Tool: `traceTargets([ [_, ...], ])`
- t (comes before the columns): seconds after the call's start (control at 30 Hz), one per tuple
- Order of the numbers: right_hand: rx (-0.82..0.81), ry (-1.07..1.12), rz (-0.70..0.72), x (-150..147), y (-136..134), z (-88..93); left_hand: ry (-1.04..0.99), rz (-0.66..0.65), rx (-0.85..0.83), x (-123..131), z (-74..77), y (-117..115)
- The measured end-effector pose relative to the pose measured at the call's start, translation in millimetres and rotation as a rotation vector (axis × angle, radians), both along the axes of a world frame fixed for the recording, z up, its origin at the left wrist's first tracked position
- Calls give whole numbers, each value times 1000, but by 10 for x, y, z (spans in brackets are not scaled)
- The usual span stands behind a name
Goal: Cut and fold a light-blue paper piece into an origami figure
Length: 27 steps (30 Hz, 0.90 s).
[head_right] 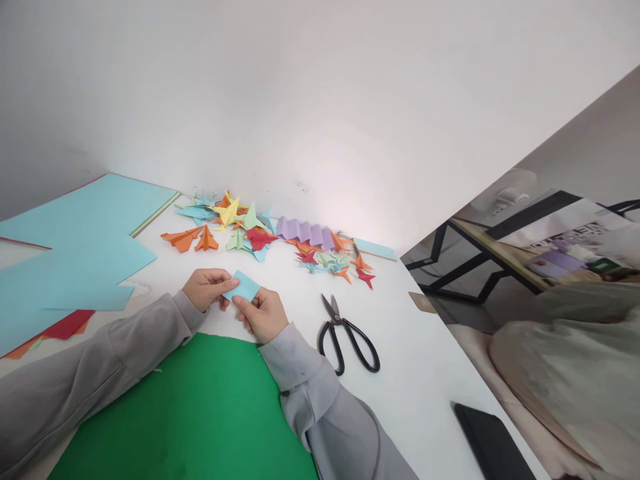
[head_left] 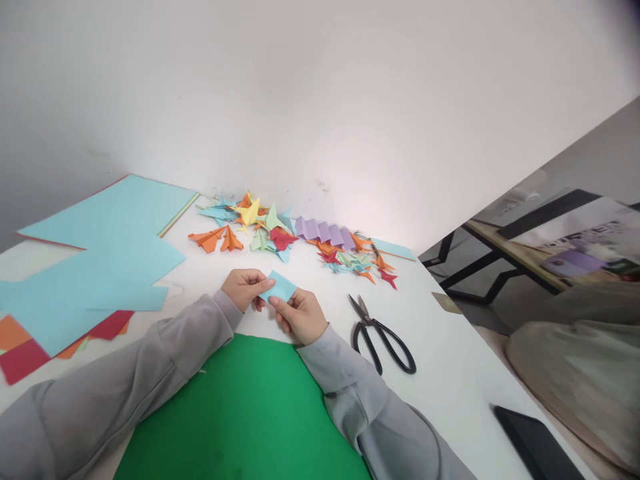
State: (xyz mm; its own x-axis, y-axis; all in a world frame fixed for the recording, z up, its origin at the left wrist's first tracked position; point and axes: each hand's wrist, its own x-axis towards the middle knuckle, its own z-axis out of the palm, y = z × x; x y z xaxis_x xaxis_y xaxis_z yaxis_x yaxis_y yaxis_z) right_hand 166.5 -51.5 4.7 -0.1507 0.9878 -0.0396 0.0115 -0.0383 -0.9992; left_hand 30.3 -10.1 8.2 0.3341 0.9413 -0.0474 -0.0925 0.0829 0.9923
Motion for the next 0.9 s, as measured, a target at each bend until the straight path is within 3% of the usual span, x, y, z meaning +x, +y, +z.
traceTargets([
  [0.33, -25, -13, 107, 23, -15, -33, 59, 72, 60, -3, 25, -20],
  [0.9, 24, -79, 118, 9, -26, 14, 161, 128, 79, 9, 57, -74],
])
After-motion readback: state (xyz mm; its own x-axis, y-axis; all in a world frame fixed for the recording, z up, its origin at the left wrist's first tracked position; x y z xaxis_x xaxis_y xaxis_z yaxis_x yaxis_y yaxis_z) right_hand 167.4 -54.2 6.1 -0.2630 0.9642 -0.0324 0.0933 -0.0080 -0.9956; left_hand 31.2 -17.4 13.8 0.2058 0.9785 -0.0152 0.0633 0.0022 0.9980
